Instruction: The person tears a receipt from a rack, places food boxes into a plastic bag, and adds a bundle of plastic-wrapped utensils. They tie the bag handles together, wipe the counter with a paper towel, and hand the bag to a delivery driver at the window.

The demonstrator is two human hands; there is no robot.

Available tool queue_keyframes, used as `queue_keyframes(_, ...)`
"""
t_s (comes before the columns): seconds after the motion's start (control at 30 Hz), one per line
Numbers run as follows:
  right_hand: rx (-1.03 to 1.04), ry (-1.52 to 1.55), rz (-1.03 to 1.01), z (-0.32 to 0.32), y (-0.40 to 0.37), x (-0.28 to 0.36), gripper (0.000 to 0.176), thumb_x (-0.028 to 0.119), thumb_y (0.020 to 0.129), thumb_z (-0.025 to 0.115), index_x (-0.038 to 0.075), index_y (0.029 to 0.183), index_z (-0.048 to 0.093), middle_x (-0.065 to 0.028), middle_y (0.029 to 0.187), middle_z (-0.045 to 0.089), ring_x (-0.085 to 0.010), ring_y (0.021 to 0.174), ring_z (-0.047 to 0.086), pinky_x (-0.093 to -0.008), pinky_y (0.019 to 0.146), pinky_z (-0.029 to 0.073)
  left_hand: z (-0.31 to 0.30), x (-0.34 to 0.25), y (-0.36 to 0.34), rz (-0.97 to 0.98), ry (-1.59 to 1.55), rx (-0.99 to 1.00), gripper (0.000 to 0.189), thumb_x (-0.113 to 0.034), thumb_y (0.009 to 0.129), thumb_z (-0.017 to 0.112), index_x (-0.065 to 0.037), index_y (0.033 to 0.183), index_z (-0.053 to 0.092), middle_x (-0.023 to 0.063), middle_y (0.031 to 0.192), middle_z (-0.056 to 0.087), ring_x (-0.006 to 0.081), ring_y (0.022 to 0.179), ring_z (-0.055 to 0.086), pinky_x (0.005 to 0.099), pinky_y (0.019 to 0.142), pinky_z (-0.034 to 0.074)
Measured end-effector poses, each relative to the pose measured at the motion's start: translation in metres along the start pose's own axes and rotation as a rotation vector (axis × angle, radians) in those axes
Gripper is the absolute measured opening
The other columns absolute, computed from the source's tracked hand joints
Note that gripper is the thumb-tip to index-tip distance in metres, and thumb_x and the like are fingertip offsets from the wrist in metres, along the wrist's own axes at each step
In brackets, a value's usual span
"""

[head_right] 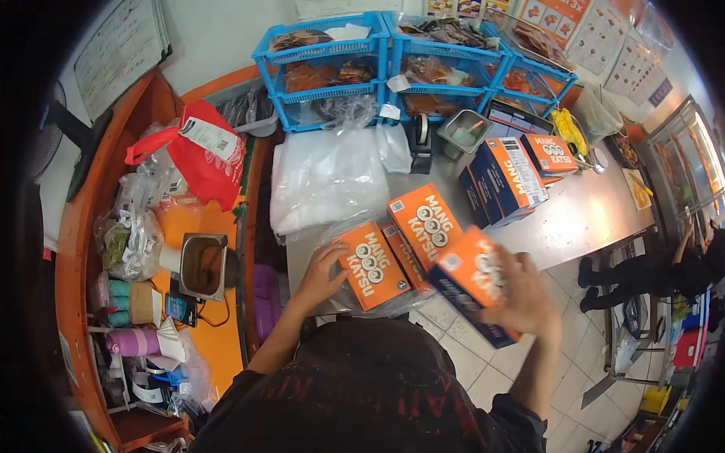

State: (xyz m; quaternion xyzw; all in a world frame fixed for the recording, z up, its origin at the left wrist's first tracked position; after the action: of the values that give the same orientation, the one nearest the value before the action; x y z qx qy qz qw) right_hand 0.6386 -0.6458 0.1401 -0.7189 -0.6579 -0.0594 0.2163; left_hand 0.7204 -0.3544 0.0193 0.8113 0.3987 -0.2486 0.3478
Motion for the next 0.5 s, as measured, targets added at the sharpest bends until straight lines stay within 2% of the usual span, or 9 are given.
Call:
queue_keyframes(0.03,-0.002,0.027,-0.087,0.005,0.005,0.034,0.105,0.04,0.045,0.076,0.002,0.133,0.035,-0.0214,0.108,0.048,-0.0376,0.103,0.049,-0.0413,0.089,0.041,0.001,-0.001,-0.006,0.0,0.002,-0.001,0.025,-0.006,0.074,0.062,-0.003,0.099,0.058,0.0126,0.109,0.056,0.0294,0.106,0.051,0.0382,0.093,0.038)
queue_keyframes(0.1,0.033,0.079,-0.218,0.039,0.023,0.076,0.103,0.042,0.047,0.075,0.002,0.133,0.034,-0.0214,0.108,0.048,-0.0369,0.102,0.049,-0.0411,0.087,0.042,0.0,0.031,-0.024,-0.333,-0.38,-0.122,0.023,-0.011,0.083,0.056,-0.001,0.104,0.055,0.0133,0.107,0.057,0.027,0.108,0.05,0.0368,0.095,0.035)
queue_keyframes(0.13,0.055,0.049,-0.197,0.057,0.032,0.092,0.103,0.044,0.047,0.075,0.003,0.133,0.034,-0.0211,0.108,0.047,-0.0364,0.102,0.048,-0.0421,0.087,0.041,0.002,0.026,-0.028,-0.328,-0.384,-0.124,0.023,-0.011,0.083,0.056,-0.001,0.104,0.055,0.0133,0.107,0.057,0.027,0.108,0.05,0.0368,0.095,0.035)
queue_keyframes(0.2,0.023,-0.049,-0.174,0.089,0.05,0.123,0.102,0.048,0.051,0.074,0.002,0.133,0.034,-0.0225,0.111,0.046,-0.0373,0.104,0.046,-0.0437,0.088,0.039,-0.005,0.02,-0.036,-0.333,-0.693,-0.279,0.04,-0.02,0.09,0.049,0.004,0.121,0.041,0.0187,0.118,0.049,0.0278,0.116,0.043,0.0362,0.1,0.029)
queue_keyframes(0.23,-0.03,-0.113,-0.166,0.1,0.056,0.134,0.101,0.051,0.054,0.073,0.002,0.133,0.034,-0.0242,0.113,0.044,-0.0386,0.106,0.045,-0.0442,0.089,0.039,0.0,0.021,-0.037,-0.33,-0.69,-0.277,0.04,-0.02,0.09,0.049,0.004,0.121,0.041,0.0187,0.118,0.049,0.0278,0.116,0.043,0.0362,0.1,0.029)
queue_keyframes(0.3,-0.111,-0.116,-0.155,0.119,0.063,0.14,0.094,0.051,0.058,0.072,0.001,0.13,0.037,-0.0239,0.114,0.044,-0.0381,0.107,0.045,-0.0439,0.089,0.038,0.022,0.037,-0.04,-0.357,-0.717,-0.264,0.063,-0.026,0.091,0.046,0.006,0.135,0.015,0.0246,0.135,0.029,0.0328,0.127,0.027,0.039,0.106,0.02)
queue_keyframes(0.33,-0.192,-0.123,-0.145,0.117,0.066,0.139,0.088,0.051,0.063,0.07,0.001,0.128,0.04,-0.0236,0.114,0.044,-0.0375,0.107,0.044,-0.0437,0.09,0.038,0.03,0.049,-0.038,-0.426,-0.565,-0.132,0.081,-0.031,0.088,0.05,0.004,0.138,-0.004,0.0252,0.142,0.008,0.0354,0.132,0.011,0.0415,0.108,0.01)
queue_keyframes(0.43,-0.377,0.066,-0.335,0.081,0.069,0.124,0.069,0.043,0.071,0.068,-0.001,0.12,0.047,-0.022,0.112,0.045,-0.0351,0.102,0.047,-0.0426,0.088,0.039,0.038,0.053,-0.031,-0.433,-0.463,-0.124,0.083,-0.031,0.086,0.053,0.004,0.138,-0.002,0.0246,0.142,0.006,0.0358,0.133,0.006,0.0432,0.109,0.009)
queue_keyframes(0.5,-0.48,0.277,-0.277,0.041,0.092,0.077,0.053,0.03,0.075,0.069,-0.001,0.113,0.051,-0.019,0.108,0.049,-0.03,0.098,0.051,-0.0383,0.085,0.042,0.045,0.058,-0.023,-0.453,-0.474,-0.127,0.084,-0.028,0.083,0.056,0.004,0.138,0.0,0.0244,0.141,0.009,0.0352,0.132,0.01,0.0423,0.109,0.01)
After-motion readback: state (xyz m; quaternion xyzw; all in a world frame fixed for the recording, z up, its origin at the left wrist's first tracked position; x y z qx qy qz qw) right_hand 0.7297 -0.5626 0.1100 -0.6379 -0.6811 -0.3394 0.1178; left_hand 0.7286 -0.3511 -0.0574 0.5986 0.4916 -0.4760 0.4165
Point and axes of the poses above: each hand's wrist, its own y-axis towards the middle knuckle, its own z-axis out of the palm, x = y × z, the point moved 10 cm from there along y, towards the middle knuckle
